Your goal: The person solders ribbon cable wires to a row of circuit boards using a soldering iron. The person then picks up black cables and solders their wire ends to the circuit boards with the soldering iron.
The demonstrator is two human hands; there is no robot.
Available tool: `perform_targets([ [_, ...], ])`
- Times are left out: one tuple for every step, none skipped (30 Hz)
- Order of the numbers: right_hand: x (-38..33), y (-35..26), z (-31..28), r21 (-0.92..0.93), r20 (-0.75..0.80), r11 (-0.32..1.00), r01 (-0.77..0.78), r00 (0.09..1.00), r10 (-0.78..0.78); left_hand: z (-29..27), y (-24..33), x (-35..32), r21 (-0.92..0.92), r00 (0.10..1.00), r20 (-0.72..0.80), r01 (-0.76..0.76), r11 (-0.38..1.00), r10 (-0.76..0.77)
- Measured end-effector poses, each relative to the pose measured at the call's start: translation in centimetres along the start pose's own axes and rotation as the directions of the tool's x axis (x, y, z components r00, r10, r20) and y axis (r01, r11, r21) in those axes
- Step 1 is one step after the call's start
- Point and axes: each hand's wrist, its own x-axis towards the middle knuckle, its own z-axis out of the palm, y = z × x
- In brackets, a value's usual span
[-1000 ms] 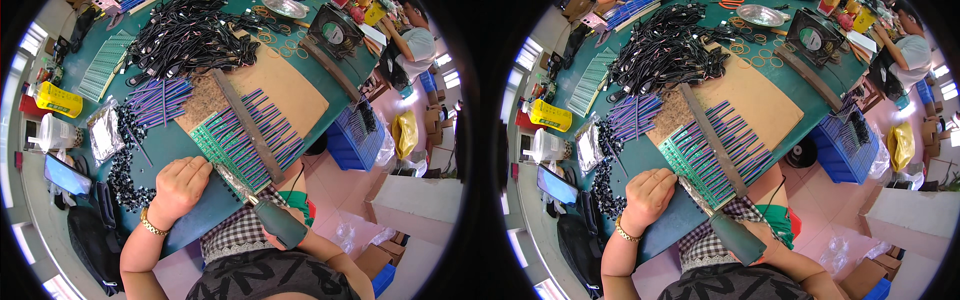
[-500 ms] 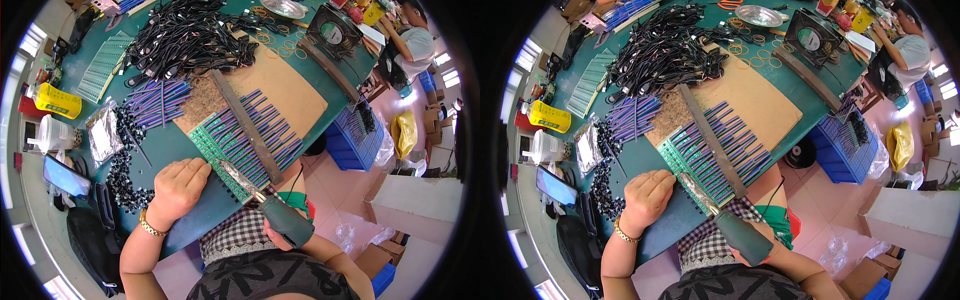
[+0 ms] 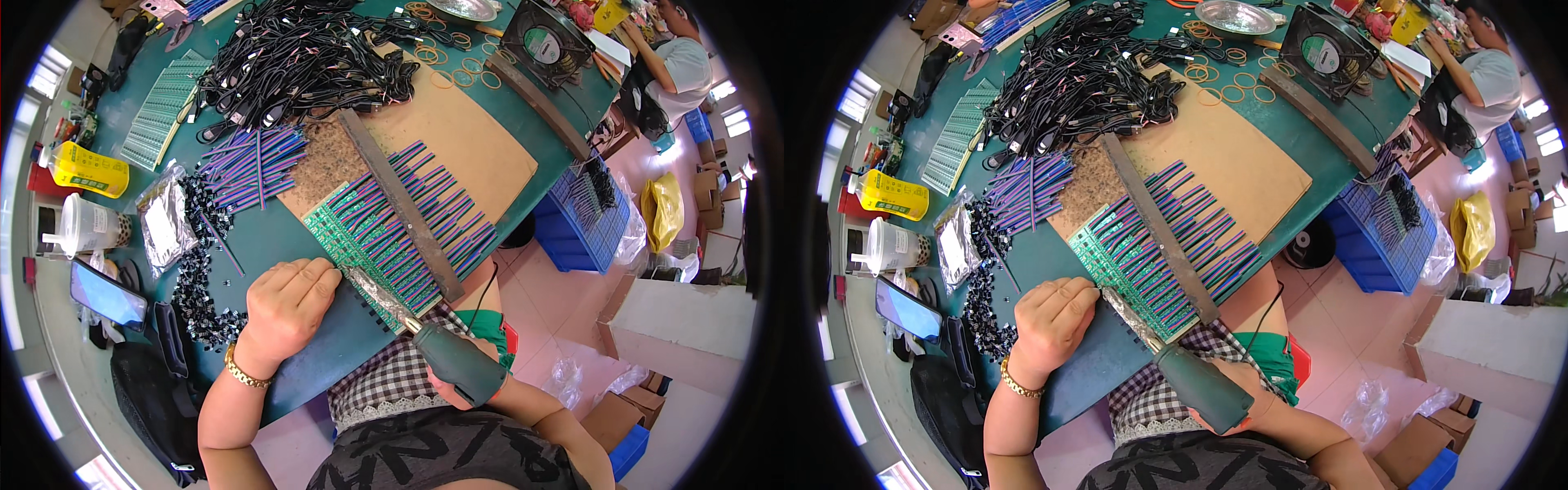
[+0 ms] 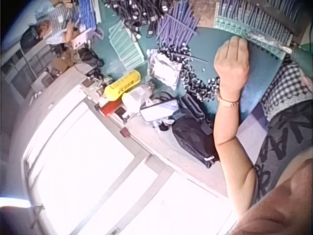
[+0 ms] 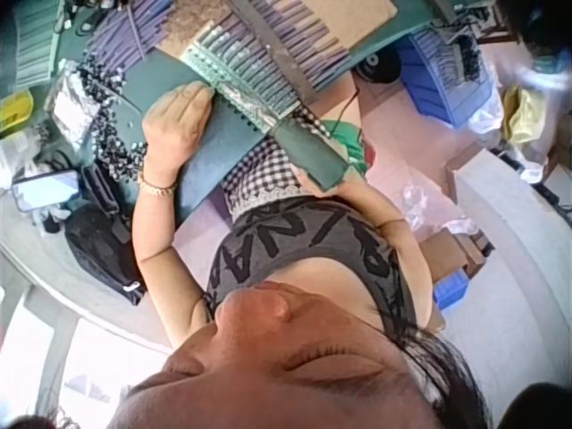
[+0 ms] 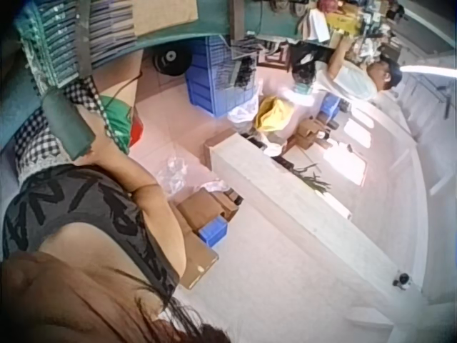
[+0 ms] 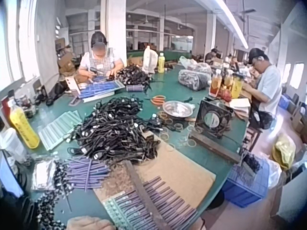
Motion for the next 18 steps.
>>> perform_targets([
  [-0.6, 0.6, 0.4, -0.001, -0.002, 1.000, -0.002, 1.000, 0.002, 0.0, 0.0, 0.1, -0.002, 1.000, 0.000, -0.002, 1.000, 0.002],
  [-1.5, 1.5, 1.1, -0.023, 0.005, 0.999, 0.044, 0.999, -0.043, -0.1, 0.1, 0.2, -0.006, 1.000, 0.001, -0.002, 1.000, 0.002],
  [-1.3, 1.6, 1.4, -0.042, 0.015, 0.995, 0.091, 0.996, -0.090, -0.1, 0.1, 0.2, -0.008, 1.000, 0.004, 0.000, 1.000, 0.000],
  [-1.2, 1.2, 1.0, -0.041, 0.015, 0.995, 0.090, 0.996, -0.090, -0.1, 0.1, 0.1, -0.008, 1.000, 0.006, 0.000, 1.000, 0.000],
  [-0.7, 0.3, 0.2, -0.062, 0.057, 0.997, 0.049, 0.997, -0.045, -0.1, 0.1, 0.1, -0.005, 1.000, 0.007, 0.002, 1.000, -0.002],
  [-0.2, -0.4, -0.3, -0.087, 0.099, 0.996, 0.007, 0.995, 0.001, -0.1, 0.1, 0.1, -0.004, 1.000, 0.006, 0.004, 1.000, -0.004],
  [-0.6, -0.1, -0.1, -0.088, 0.099, 0.996, 0.007, 0.995, 0.002, -0.1, 0.1, 0.1, -0.004, 1.000, 0.006, 0.004, 1.000, -0.004],
  [-1.5, 0.5, 0.3, 0.003, 0.121, 1.000, -0.022, 0.992, 0.021, -0.1, 0.1, 0.1, -0.004, 1.000, 0.006, 0.004, 1.000, -0.004],
  [-1.8, 0.7, 0.5, 0.094, 0.144, 0.994, -0.052, 0.989, 0.038, -0.1, 0.1, 0.1, -0.002, 1.000, 0.006, 0.003, 1.000, -0.003],
  [-1.7, 0.6, 0.6, 0.094, 0.143, 0.994, -0.052, 0.989, 0.038, -0.1, 0.1, 0.1, -0.002, 1.000, 0.007, 0.003, 1.000, -0.003],
  [-1.0, 0.3, 0.5, 0.027, 0.031, 1.000, 0.010, 0.999, -0.010, -0.1, 0.1, 0.1, -0.003, 1.000, 0.006, 0.002, 1.000, -0.002],
  [-0.6, 0.1, 0.5, -0.048, -0.078, 0.997, 0.062, 0.995, -0.066, 0.0, 0.1, 0.2, -0.004, 1.000, 0.006, 0.002, 1.000, -0.002],
  [-1.5, 0.6, 0.9, -0.049, -0.078, 0.997, 0.063, 0.995, -0.067, -0.1, 0.1, 0.1, -0.003, 1.000, 0.005, 0.002, 1.000, -0.002],
  [-3.2, 1.5, 1.7, -0.041, 0.086, 0.999, -0.002, 0.996, 0.006, -0.1, 0.1, 0.1, 0.000, 1.000, 0.003, 0.002, 1.000, -0.002],
  [-3.8, 1.9, 2.0, -0.045, 0.245, 0.997, -0.070, 0.966, 0.079, -0.1, 0.1, 0.1, 0.003, 1.000, 0.003, -0.001, 1.000, 0.001],
  [-4.0, 2.0, 2.1, -0.046, 0.243, 0.997, -0.069, 0.967, 0.079, -0.1, 0.1, 0.1, 0.003, 1.000, 0.002, -0.003, 1.000, 0.003],
  [-3.9, 1.8, 2.1, 0.176, 0.285, 0.919, -0.352, 0.912, 0.295, -0.1, 0.2, 0.1, 0.006, 1.000, 0.006, -0.001, 1.000, 0.001],
  [-3.7, 1.6, 2.2, 0.368, 0.373, 0.717, -0.592, 0.801, 0.469, -0.1, 0.3, 0.2, 0.010, 1.000, 0.011, 0.002, 1.000, -0.002],
])
